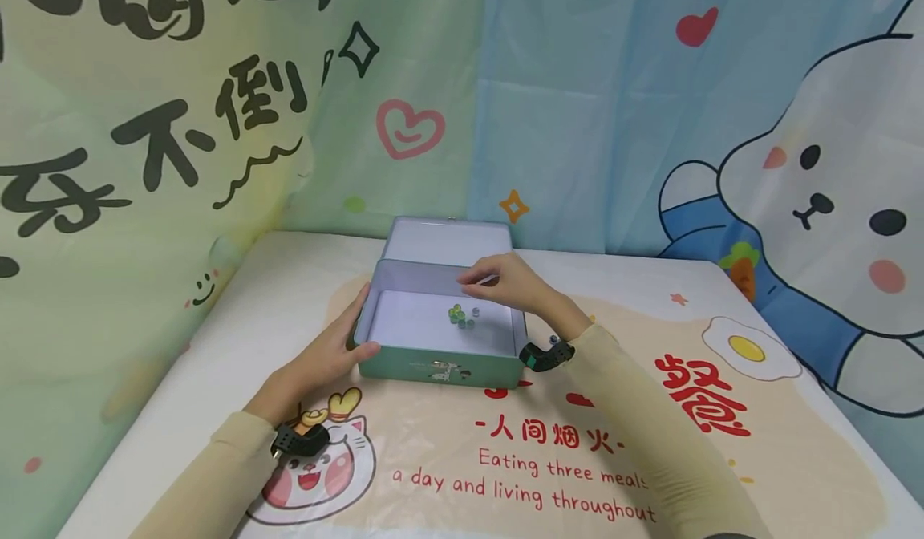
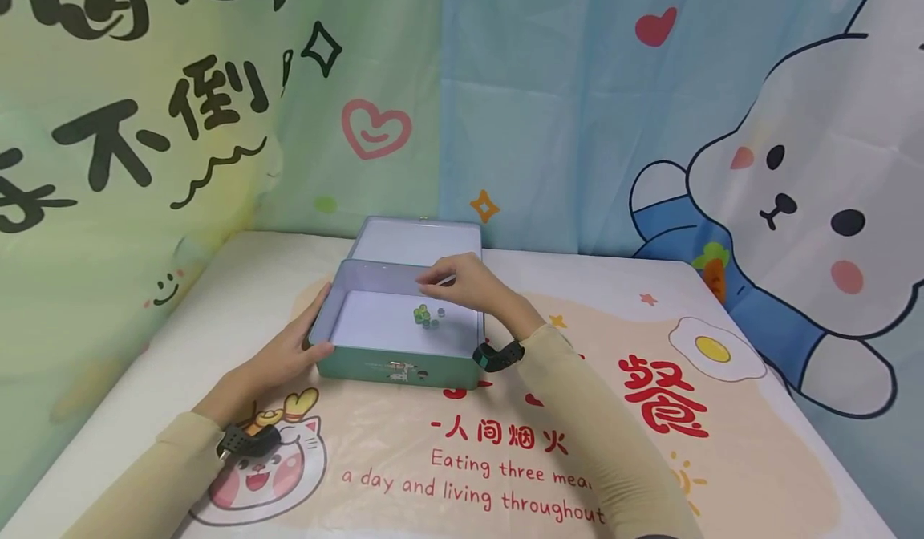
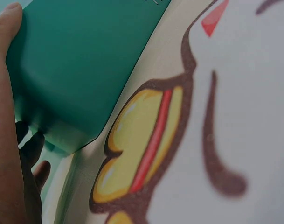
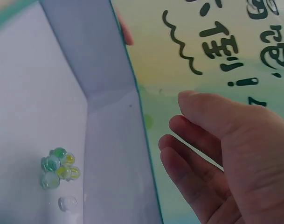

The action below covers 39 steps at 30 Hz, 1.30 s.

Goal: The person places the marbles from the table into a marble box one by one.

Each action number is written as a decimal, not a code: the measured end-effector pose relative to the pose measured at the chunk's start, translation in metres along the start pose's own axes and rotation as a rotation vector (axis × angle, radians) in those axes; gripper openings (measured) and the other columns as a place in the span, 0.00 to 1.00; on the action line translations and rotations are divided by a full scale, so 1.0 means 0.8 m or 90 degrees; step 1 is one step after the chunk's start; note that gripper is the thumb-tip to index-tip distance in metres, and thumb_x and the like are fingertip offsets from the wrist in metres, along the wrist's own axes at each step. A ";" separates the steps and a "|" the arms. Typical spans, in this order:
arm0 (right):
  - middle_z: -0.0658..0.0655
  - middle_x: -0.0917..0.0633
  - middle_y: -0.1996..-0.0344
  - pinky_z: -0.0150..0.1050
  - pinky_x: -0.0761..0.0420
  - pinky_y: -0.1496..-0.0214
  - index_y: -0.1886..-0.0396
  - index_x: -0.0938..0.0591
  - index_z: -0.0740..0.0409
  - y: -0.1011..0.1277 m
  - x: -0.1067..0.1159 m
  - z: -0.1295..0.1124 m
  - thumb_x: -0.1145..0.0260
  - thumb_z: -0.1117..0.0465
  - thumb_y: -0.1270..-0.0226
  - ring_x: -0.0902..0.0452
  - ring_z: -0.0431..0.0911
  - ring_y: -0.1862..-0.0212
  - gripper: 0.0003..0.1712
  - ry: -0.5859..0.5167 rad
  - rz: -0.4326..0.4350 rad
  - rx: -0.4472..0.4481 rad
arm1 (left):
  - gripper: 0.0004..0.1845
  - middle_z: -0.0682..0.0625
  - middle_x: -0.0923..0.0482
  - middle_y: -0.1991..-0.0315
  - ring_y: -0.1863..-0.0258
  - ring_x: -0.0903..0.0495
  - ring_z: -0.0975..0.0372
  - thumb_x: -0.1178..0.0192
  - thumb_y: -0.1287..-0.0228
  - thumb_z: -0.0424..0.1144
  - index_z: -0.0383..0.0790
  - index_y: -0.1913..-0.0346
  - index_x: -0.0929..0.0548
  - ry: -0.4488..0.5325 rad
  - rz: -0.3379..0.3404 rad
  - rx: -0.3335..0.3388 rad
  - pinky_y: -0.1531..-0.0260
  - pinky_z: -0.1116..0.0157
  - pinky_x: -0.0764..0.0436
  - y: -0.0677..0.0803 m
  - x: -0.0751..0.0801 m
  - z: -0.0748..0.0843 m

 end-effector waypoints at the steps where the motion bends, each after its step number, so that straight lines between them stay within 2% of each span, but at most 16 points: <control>1: 0.53 0.12 0.59 0.35 0.17 0.53 0.57 0.13 0.53 0.006 0.002 0.000 0.32 0.58 0.39 0.17 0.41 0.57 0.11 0.002 0.012 0.002 | 0.51 0.46 0.66 0.22 0.24 0.59 0.48 0.44 0.38 0.61 0.60 0.25 0.69 -0.001 0.000 -0.002 0.30 0.43 0.51 0.000 0.000 0.000; 6: 0.55 0.13 0.57 0.34 0.18 0.54 0.54 0.13 0.52 0.040 0.020 0.008 0.32 0.57 0.38 0.17 0.42 0.57 0.12 -0.019 0.065 -0.025 | 0.51 0.47 0.66 0.22 0.25 0.59 0.47 0.44 0.38 0.62 0.61 0.25 0.70 -0.001 -0.001 0.003 0.31 0.41 0.51 0.000 0.000 -0.001; 10: 0.56 0.14 0.54 0.38 0.18 0.52 0.51 0.15 0.57 0.067 0.036 0.019 0.34 0.57 0.36 0.18 0.46 0.53 0.15 -0.029 0.105 -0.052 | 0.51 0.48 0.67 0.22 0.24 0.59 0.48 0.44 0.38 0.62 0.62 0.26 0.70 -0.002 -0.001 0.004 0.31 0.42 0.51 0.001 0.001 -0.001; 14: 0.56 0.15 0.53 0.41 0.18 0.50 0.50 0.16 0.57 0.093 0.048 0.028 0.35 0.56 0.35 0.19 0.48 0.50 0.17 -0.004 0.136 -0.064 | 0.51 0.47 0.66 0.22 0.24 0.59 0.48 0.44 0.38 0.62 0.62 0.25 0.69 0.002 0.002 -0.001 0.31 0.42 0.51 0.002 0.002 -0.001; 19: 0.55 0.15 0.53 0.37 0.18 0.51 0.50 0.15 0.53 0.122 0.057 0.041 0.34 0.55 0.36 0.19 0.46 0.51 0.16 0.026 0.165 -0.081 | 0.51 0.45 0.66 0.22 0.24 0.59 0.48 0.44 0.38 0.62 0.63 0.26 0.70 -0.004 0.002 0.004 0.31 0.41 0.51 0.002 0.003 -0.003; 22: 0.56 0.15 0.53 0.36 0.18 0.52 0.50 0.15 0.55 0.136 0.058 0.047 0.33 0.57 0.37 0.19 0.47 0.52 0.16 0.026 0.176 -0.086 | 0.51 0.46 0.66 0.22 0.24 0.59 0.47 0.43 0.38 0.61 0.63 0.26 0.70 -0.006 0.001 0.008 0.31 0.40 0.51 0.003 0.004 -0.003; 29: 0.60 0.15 0.52 0.41 0.19 0.53 0.49 0.16 0.60 0.156 0.057 0.055 0.32 0.60 0.38 0.18 0.52 0.51 0.18 0.037 0.182 -0.088 | 0.51 0.46 0.66 0.22 0.24 0.60 0.48 0.43 0.38 0.59 0.62 0.25 0.69 0.001 0.001 0.004 0.31 0.42 0.52 0.003 0.003 0.000; 39: 0.59 0.15 0.52 0.41 0.19 0.53 0.49 0.16 0.60 0.192 0.042 0.076 0.30 0.64 0.42 0.18 0.52 0.50 0.20 0.089 0.179 -0.155 | 0.51 0.46 0.66 0.22 0.25 0.59 0.47 0.44 0.38 0.61 0.61 0.25 0.69 -0.006 0.002 -0.002 0.31 0.42 0.51 0.000 0.001 0.000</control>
Point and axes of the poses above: each hand's wrist, its own y-axis away from the middle knuckle, its own x-axis out of the back of the hand, z = x × y, the point moved 4 cm from there along -y, towards the middle knuckle
